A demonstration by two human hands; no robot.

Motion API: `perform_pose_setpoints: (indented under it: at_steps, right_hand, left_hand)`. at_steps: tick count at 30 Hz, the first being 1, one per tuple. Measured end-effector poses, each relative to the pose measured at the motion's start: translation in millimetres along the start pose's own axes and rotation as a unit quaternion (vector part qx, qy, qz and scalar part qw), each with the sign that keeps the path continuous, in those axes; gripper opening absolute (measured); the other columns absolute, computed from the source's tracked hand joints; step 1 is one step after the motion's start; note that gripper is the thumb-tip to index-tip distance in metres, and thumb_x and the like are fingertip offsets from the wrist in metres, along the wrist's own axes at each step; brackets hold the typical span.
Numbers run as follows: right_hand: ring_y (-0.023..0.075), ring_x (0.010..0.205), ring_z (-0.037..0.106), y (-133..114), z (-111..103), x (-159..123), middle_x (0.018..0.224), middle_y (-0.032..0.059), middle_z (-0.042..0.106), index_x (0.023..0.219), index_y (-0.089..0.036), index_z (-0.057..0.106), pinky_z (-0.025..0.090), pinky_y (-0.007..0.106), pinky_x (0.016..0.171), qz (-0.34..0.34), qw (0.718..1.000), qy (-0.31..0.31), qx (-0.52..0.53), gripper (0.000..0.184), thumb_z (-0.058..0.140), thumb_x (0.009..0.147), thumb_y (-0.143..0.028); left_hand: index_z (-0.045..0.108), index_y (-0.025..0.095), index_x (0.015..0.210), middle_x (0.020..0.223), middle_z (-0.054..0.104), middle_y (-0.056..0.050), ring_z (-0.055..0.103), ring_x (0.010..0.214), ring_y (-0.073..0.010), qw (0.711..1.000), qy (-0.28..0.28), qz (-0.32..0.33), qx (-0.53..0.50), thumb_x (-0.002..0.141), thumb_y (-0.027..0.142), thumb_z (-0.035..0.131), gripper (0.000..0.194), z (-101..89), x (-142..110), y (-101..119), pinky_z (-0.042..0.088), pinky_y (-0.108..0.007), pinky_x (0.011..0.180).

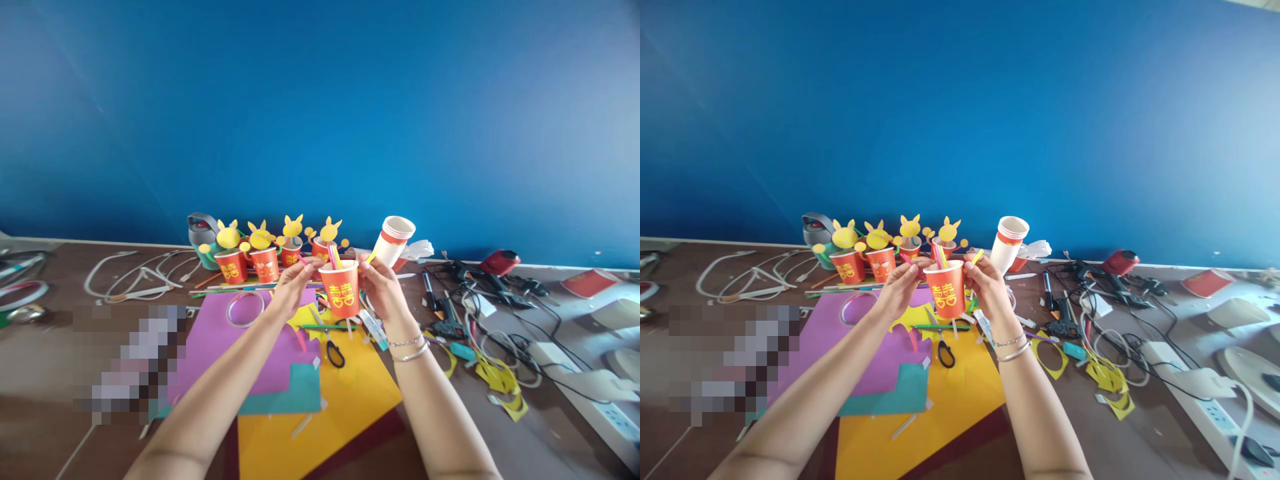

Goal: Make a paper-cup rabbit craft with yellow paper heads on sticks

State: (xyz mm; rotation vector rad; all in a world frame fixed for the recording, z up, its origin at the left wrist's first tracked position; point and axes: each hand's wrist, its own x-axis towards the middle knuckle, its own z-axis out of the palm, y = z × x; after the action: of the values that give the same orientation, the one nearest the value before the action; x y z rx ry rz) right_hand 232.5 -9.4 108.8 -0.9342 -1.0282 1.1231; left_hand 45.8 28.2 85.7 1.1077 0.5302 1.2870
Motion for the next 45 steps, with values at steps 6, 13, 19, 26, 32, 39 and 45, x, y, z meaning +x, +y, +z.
perform_pose_setpoints:
  at_steps: [6,13,19,26,32,39,45]
  right_hand:
    - [0.0076,0.046,0.036,-4,-3,-3,0.053,-0.0063,0.04,0.067,-0.02,0.056,0.031,0.021,0.044,0.061,0.996,-0.035,0.055,0.035,0.072,0.07,-0.052]
    - [0.0059,0.038,0.022,-11,-6,-7,0.047,-0.0093,0.039,0.088,-0.022,0.064,0.018,0.022,0.039,0.119,0.988,-0.063,0.07,0.038,0.071,0.067,-0.052]
    - [0.0054,0.03,0.015,-12,-11,-10,0.032,-0.0114,0.028,0.073,-0.021,0.059,0.015,0.021,0.036,0.156,0.972,-0.173,0.026,0.039,0.056,0.079,-0.06]
    - [0.0042,0.029,0.022,-17,-13,-11,0.03,-0.008,0.036,0.058,-0.017,0.064,0.018,0.021,0.035,0.187,0.948,-0.229,-0.114,0.04,0.062,0.079,-0.052]
    - [0.0046,0.032,0.032,-20,-5,-12,0.036,-0.0059,0.044,0.06,-0.016,0.067,0.022,0.021,0.037,0.192,0.93,-0.244,-0.197,0.036,0.064,0.078,-0.048]
    - [0.0048,0.035,0.038,-19,-1,-12,0.042,-0.0042,0.05,0.07,-0.013,0.07,0.027,0.02,0.038,0.148,0.918,-0.25,-0.27,0.035,0.059,0.081,-0.045]
    - [0.0053,0.034,0.036,-21,3,-14,0.04,-0.0061,0.044,0.072,-0.014,0.068,0.026,0.02,0.038,0.145,0.927,-0.203,-0.28,0.032,0.055,0.084,-0.041]
  left_hand:
    - [0.074,0.018,0.067,0.079,0.065,-0.002,0.056,0.069,-0.0113,0.994,-0.048,-0.086,-0.051,0.056,0.041,0.085,0.028,-3.2,-3,13,0.044,-0.024,0.064]
    - [0.069,0.013,0.068,0.058,0.055,-0.001,0.044,0.054,-0.0087,0.983,-0.141,-0.109,0.05,0.069,0.06,0.071,0.047,-13.3,-2,20,0.035,-0.024,0.054]
    - [0.068,0.015,0.076,0.06,0.053,-0.001,0.042,0.053,-0.0088,0.967,-0.205,-0.122,0.089,0.08,0.059,0.06,0.045,-23.6,-1,22,0.034,-0.024,0.053]
    - [0.067,0.016,0.069,0.067,0.062,-0.004,0.047,0.059,-0.011,0.934,-0.281,-0.123,0.184,0.086,0.053,0.054,0.043,-15.9,-4,34,0.037,-0.025,0.059]
    - [0.061,0.017,0.06,0.058,0.053,-0.001,0.041,0.054,-0.0103,0.922,-0.267,-0.118,0.255,0.084,0.055,0.053,0.045,-11.3,-2,35,0.033,-0.025,0.055]
    - [0.064,0.017,0.071,0.073,0.057,-0.002,0.053,0.073,-0.0139,0.907,-0.261,-0.038,0.329,0.09,0.049,0.049,0.04,-12.2,1,33,0.042,-0.027,0.072]
    - [0.071,0.017,0.086,0.116,0.061,-0.011,0.053,0.114,-0.0236,0.926,-0.249,-0.004,0.284,0.088,0.053,0.052,0.041,-6.5,1,32,0.039,-0.034,0.098]
